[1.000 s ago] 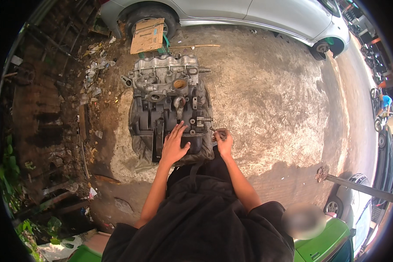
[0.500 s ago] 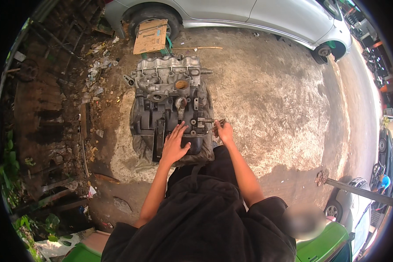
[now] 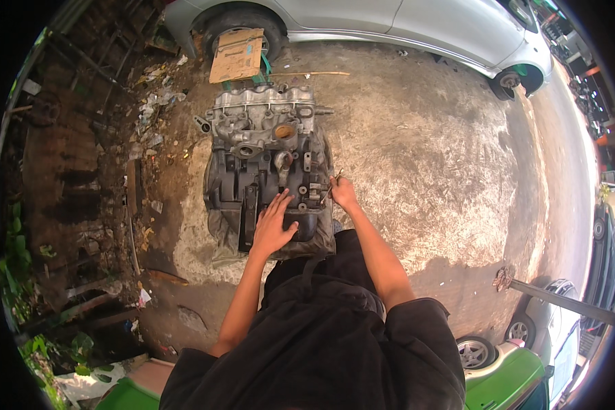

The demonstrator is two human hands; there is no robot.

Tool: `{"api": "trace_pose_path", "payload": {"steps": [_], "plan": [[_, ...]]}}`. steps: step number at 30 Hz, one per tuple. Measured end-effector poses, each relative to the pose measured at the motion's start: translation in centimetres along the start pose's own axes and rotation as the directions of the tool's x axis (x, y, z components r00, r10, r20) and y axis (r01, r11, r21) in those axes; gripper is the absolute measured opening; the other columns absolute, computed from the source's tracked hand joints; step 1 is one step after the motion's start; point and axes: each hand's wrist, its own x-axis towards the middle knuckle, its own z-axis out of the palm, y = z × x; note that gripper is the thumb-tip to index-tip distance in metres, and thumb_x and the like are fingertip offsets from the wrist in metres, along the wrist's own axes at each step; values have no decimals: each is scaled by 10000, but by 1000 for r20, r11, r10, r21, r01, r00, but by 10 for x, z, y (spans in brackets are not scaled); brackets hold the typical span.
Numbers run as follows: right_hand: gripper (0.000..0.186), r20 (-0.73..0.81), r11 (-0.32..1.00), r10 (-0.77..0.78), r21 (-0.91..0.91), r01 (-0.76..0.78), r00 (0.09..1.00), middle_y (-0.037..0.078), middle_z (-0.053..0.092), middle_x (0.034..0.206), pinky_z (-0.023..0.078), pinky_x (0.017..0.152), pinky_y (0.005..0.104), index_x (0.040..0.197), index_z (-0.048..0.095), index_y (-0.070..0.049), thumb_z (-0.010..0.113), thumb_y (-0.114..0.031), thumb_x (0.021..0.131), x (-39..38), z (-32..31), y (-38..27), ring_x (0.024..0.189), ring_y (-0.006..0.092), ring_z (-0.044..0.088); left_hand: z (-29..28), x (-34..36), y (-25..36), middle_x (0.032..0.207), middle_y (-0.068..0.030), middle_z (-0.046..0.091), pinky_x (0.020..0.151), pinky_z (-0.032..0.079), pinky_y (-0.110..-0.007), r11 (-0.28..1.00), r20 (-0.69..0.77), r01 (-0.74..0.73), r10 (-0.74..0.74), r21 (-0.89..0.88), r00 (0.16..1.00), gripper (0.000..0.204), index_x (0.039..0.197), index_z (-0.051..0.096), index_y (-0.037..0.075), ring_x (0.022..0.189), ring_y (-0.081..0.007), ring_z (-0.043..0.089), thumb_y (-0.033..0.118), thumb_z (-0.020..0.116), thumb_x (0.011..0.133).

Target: The person uses a wrench to tighten bolts on a car engine block resting on a cloth on the ground. They repeatedly turn the wrench on several bolts, then place the wrench on a nearby cardboard box and continue tightening by hand.

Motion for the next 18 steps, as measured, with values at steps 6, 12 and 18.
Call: {"api": "trace_pose_path", "payload": {"steps": [6, 12, 18], "plan": [[501, 96, 999, 43, -26, -40, 994, 206, 712, 713, 552, 776, 461, 876, 660, 65, 513, -370, 1080, 4, 0, -16, 759, 337, 741, -1, 0, 1, 1692, -4, 296, 1205, 307, -616, 1000, 12, 7, -7, 15, 1000, 760, 1571, 382, 192, 1559, -279, 278, 267, 701, 886], [491, 103, 989, 29, -148, -13, 994, 241, 727, 803, 555, 799, 492, 917, 658, 84, 522, -362, 1071, 8, 3, -29, 814, 383, 735, -1, 1, 1, 1694, -1, 292, 1211, 303, -616, 1000, 15, 6, -7, 14, 1000, 765, 1573, 377, 192, 1559, -279, 280, 267, 700, 884], [463, 3, 949, -81, -307, 78, 997, 355, 688, 941, 552, 869, 541, 1039, 674, 78, 560, -371, 1034, 7, 13, -29, 940, 520, 675, -1, 2, 1, 1694, 1, 292, 1213, 301, -614, 1000, 21, 14, -14, 16, 1000, 767, 1573, 380, 195, 1560, -276, 278, 272, 701, 881]]}}
